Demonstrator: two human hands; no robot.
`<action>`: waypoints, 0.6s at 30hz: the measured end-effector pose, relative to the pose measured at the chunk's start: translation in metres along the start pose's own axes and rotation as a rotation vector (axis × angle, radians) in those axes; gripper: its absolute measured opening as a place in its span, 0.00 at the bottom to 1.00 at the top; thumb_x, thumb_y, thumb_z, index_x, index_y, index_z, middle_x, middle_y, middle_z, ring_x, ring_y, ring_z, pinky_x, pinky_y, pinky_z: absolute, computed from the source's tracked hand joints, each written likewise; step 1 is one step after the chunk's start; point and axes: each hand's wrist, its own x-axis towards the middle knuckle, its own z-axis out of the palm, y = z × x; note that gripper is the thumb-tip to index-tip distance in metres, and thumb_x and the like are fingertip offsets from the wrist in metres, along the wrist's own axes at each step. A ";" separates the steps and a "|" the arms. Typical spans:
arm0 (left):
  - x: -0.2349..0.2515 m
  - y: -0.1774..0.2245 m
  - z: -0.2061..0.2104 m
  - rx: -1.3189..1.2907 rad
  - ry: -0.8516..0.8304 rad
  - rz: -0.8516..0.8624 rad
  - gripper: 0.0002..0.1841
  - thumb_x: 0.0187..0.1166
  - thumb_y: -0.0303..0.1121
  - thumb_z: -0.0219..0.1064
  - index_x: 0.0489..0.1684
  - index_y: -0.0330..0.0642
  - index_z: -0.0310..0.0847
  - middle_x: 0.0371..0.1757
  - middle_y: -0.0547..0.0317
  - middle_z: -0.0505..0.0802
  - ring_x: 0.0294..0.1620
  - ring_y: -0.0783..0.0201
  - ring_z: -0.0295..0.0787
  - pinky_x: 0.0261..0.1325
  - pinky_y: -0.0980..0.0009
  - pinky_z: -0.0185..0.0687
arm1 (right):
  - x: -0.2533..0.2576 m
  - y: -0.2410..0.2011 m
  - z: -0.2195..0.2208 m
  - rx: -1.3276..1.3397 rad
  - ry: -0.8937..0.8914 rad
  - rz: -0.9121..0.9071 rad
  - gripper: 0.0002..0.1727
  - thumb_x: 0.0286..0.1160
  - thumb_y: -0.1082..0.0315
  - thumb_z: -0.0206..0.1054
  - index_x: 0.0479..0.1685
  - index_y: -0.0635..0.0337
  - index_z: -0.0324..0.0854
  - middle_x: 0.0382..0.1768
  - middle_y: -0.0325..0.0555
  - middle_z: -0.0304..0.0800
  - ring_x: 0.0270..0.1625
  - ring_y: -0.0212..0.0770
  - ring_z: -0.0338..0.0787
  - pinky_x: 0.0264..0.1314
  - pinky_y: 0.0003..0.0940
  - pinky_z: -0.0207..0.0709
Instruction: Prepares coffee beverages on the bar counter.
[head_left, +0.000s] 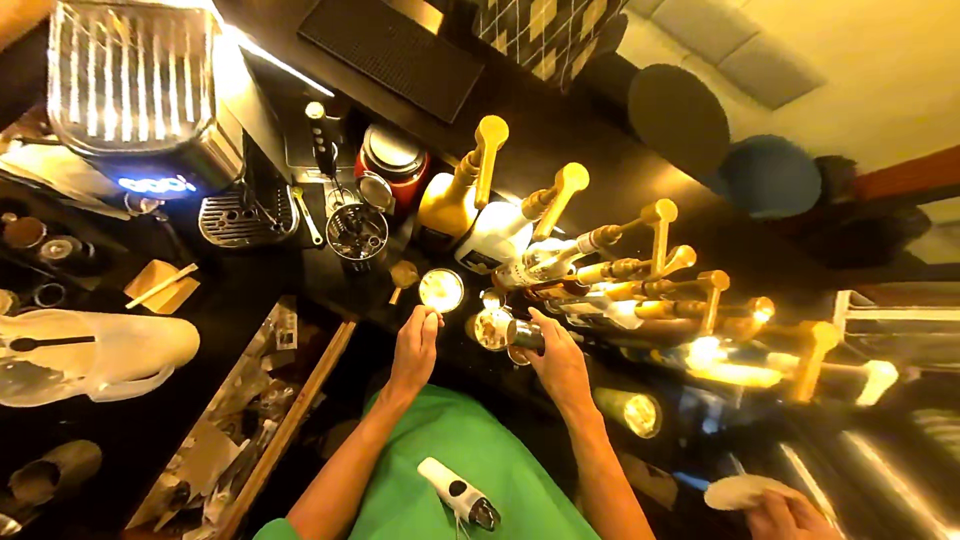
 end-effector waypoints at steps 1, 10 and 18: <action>0.000 0.000 -0.001 0.002 -0.008 0.000 0.22 0.94 0.40 0.39 0.52 0.39 0.82 0.39 0.61 0.88 0.32 0.69 0.82 0.39 0.71 0.82 | -0.001 0.001 -0.001 0.010 0.000 0.024 0.43 0.63 0.67 0.82 0.86 0.49 0.70 0.66 0.49 0.88 0.64 0.52 0.89 0.66 0.49 0.85; 0.003 0.001 -0.002 0.010 -0.055 0.028 0.23 0.93 0.39 0.39 0.53 0.39 0.82 0.41 0.60 0.90 0.33 0.69 0.83 0.39 0.71 0.83 | -0.003 0.006 0.005 0.030 0.052 0.007 0.30 0.63 0.69 0.81 0.71 0.51 0.84 0.68 0.50 0.86 0.67 0.50 0.88 0.67 0.43 0.84; 0.002 0.001 -0.011 0.032 -0.053 0.035 0.23 0.93 0.40 0.38 0.52 0.40 0.82 0.38 0.61 0.89 0.31 0.69 0.82 0.37 0.71 0.82 | -0.005 0.003 0.006 0.060 0.071 0.067 0.40 0.66 0.63 0.80 0.83 0.51 0.72 0.66 0.48 0.88 0.64 0.48 0.89 0.66 0.45 0.85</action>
